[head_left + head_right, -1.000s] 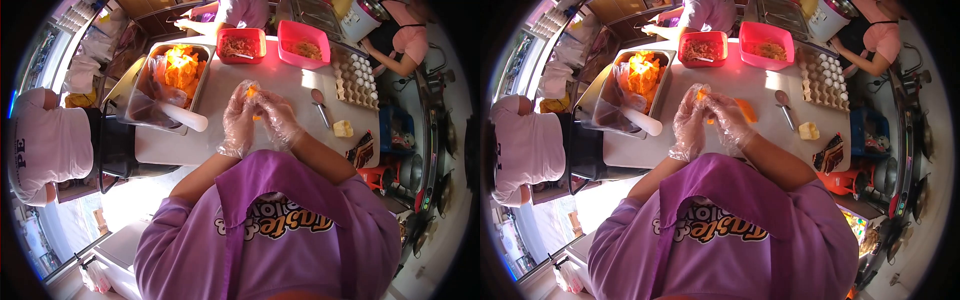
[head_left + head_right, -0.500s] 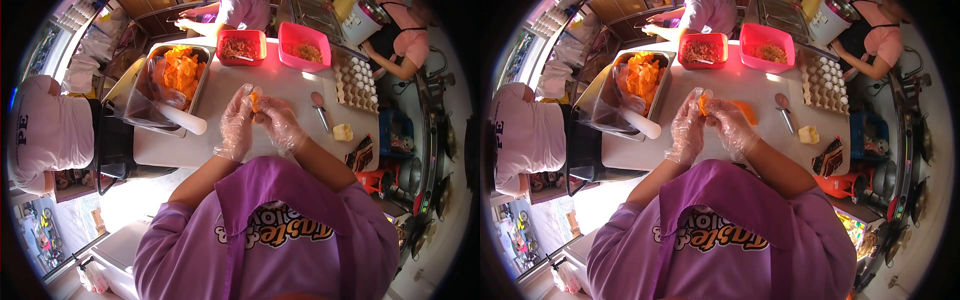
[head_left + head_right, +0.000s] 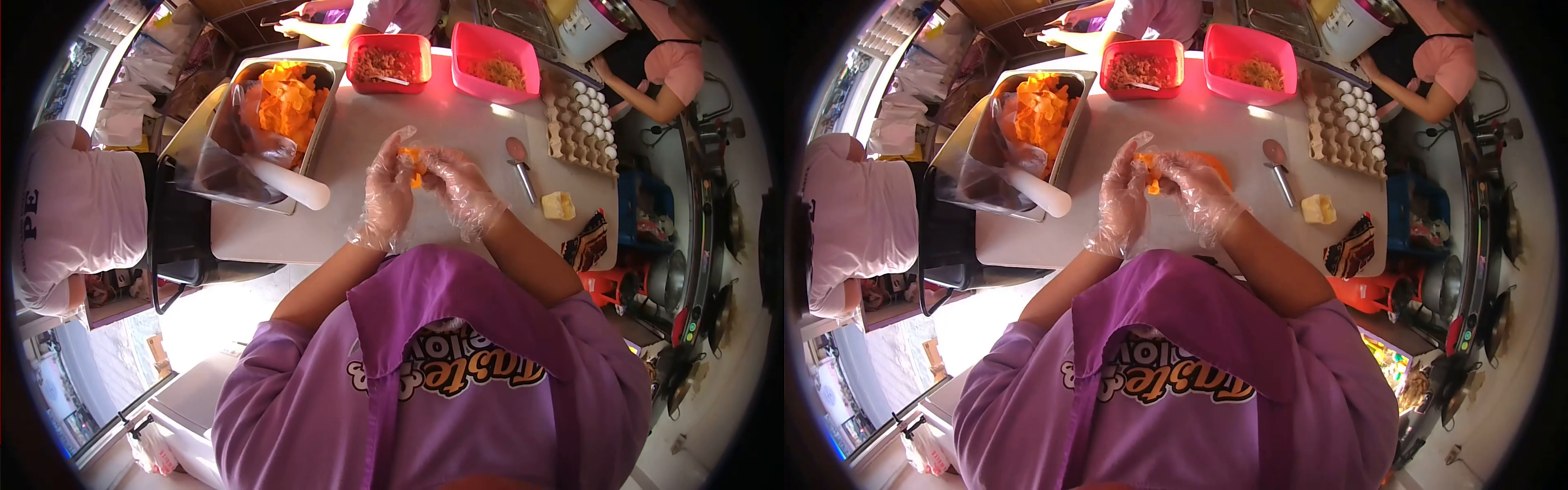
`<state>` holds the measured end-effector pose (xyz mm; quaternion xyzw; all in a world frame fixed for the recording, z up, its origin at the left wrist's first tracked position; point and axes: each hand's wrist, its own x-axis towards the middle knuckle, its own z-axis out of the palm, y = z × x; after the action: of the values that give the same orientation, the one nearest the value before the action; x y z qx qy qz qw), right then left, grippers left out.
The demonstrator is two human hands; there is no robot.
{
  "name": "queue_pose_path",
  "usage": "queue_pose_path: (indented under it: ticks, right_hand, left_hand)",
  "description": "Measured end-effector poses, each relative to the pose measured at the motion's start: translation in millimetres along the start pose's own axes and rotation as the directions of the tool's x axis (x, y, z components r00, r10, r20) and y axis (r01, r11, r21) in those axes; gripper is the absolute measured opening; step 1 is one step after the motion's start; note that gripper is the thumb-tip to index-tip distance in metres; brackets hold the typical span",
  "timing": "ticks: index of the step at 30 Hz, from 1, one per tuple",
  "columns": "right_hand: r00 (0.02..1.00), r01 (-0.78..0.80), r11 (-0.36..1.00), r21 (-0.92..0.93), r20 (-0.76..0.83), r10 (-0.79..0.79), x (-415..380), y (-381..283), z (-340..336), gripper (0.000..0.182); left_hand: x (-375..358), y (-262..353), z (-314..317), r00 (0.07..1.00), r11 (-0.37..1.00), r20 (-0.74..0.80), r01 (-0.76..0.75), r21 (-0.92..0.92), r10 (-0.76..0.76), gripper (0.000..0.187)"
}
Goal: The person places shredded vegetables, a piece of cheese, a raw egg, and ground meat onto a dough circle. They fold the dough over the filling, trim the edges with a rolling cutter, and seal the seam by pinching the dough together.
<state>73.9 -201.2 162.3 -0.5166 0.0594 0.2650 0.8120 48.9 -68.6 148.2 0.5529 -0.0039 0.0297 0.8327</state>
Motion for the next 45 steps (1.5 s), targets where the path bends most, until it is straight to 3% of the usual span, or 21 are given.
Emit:
queue_pose_path:
  ticks: [3, 7, 10, 12, 18, 22, 26, 27, 29, 30, 32, 34, 36, 38, 40, 44, 45]
  right_hand:
    - [0.999, -0.035, 0.998, 0.043, -0.027, 0.036, 1, 2, -4, 0.020]
    - [0.999, -0.032, 0.989, 0.143, -0.029, 0.037, 3, 4, -10, 0.016]
    - [0.998, -0.031, 0.979, 0.203, -0.042, 0.041, 4, 4, -16, 0.015]
    - [0.998, -0.041, 0.975, 0.221, -0.027, 0.048, 5, 3, -21, 0.015]
    - [0.992, -0.124, 0.907, 0.403, 0.077, 0.101, 10, 4, -33, 0.016]
    - [0.985, -0.149, 0.851, 0.503, 0.146, 0.087, 9, 0, -43, 0.021]
    - [0.992, -0.116, 0.887, 0.446, 0.091, 0.084, 15, -20, -72, 0.025]
    - [1.000, -0.021, 0.972, 0.234, 0.012, 0.019, 19, -23, -87, 0.026]
    - [0.988, 0.066, 0.987, -0.149, -0.129, -0.085, 31, -20, -120, 0.027]
    - [0.988, 0.062, 0.988, -0.143, -0.135, -0.082, 37, -12, -134, 0.027]
    - [0.945, -0.098, 0.879, -0.467, -0.320, -0.065, 46, 0, -156, 0.029]
    - [0.943, -0.133, 0.875, -0.466, -0.331, -0.033, 54, 12, -167, 0.027]
    - [0.964, -0.063, 0.728, -0.682, -0.230, -0.133, 58, 18, -162, 0.025]
    - [0.956, -0.022, 0.695, -0.719, -0.219, -0.196, 67, 26, -169, 0.024]
    - [0.919, 0.113, 0.560, -0.820, -0.129, -0.373, 72, 33, -173, 0.021]
    - [0.931, 0.165, 0.523, -0.836, -0.043, -0.362, 78, 37, -168, 0.017]
    - [0.909, 0.229, 0.336, -0.914, 0.076, -0.411, 79, 37, -167, 0.016]
  left_hand:
    - [1, -3, 1, 0.989, 0.985, -0.071, 0.120, -0.124, -0.129, 0.037]
    - [5, -12, 0, 0.984, 0.951, -0.044, 0.153, -0.268, -0.171, 0.038]
    - [10, -17, 2, 0.962, 0.890, -0.086, 0.201, -0.409, -0.257, 0.038]
    - [13, -16, 0, 0.926, 0.803, -0.022, 0.316, -0.505, -0.378, 0.037]
    - [17, -18, -5, 0.866, 0.651, 0.084, 0.431, -0.625, -0.493, 0.036]
    - [18, -24, -14, 0.840, 0.629, 0.106, 0.476, -0.614, -0.532, 0.036]
    - [15, -28, -28, 0.843, 0.568, 0.127, 0.455, -0.686, -0.522, 0.036]
    - [14, -33, -36, 0.858, 0.557, 0.131, 0.430, -0.711, -0.496, 0.036]
    - [9, -29, -43, 0.844, 0.571, 0.058, 0.409, -0.712, -0.534, 0.035]
    - [7, -27, -47, 0.831, 0.591, -0.016, 0.381, -0.711, -0.555, 0.035]
    - [0, -37, -64, 0.819, 0.589, -0.033, 0.383, -0.712, -0.572, 0.035]
    - [-9, -47, -79, 0.790, 0.598, -0.077, 0.393, -0.698, -0.608, 0.036]
    - [-15, -51, -85, 0.758, 0.601, -0.113, 0.406, -0.689, -0.642, 0.037]
    - [-17, -51, -87, 0.722, 0.602, -0.153, 0.419, -0.680, -0.675, 0.038]
    - [-18, -50, -88, 0.717, 0.618, -0.164, 0.434, -0.656, -0.677, 0.039]
    - [-15, -51, -88, 0.724, 0.609, -0.132, 0.449, -0.654, -0.677, 0.042]
    - [-13, -53, -89, 0.727, 0.607, -0.127, 0.449, -0.656, -0.674, 0.043]
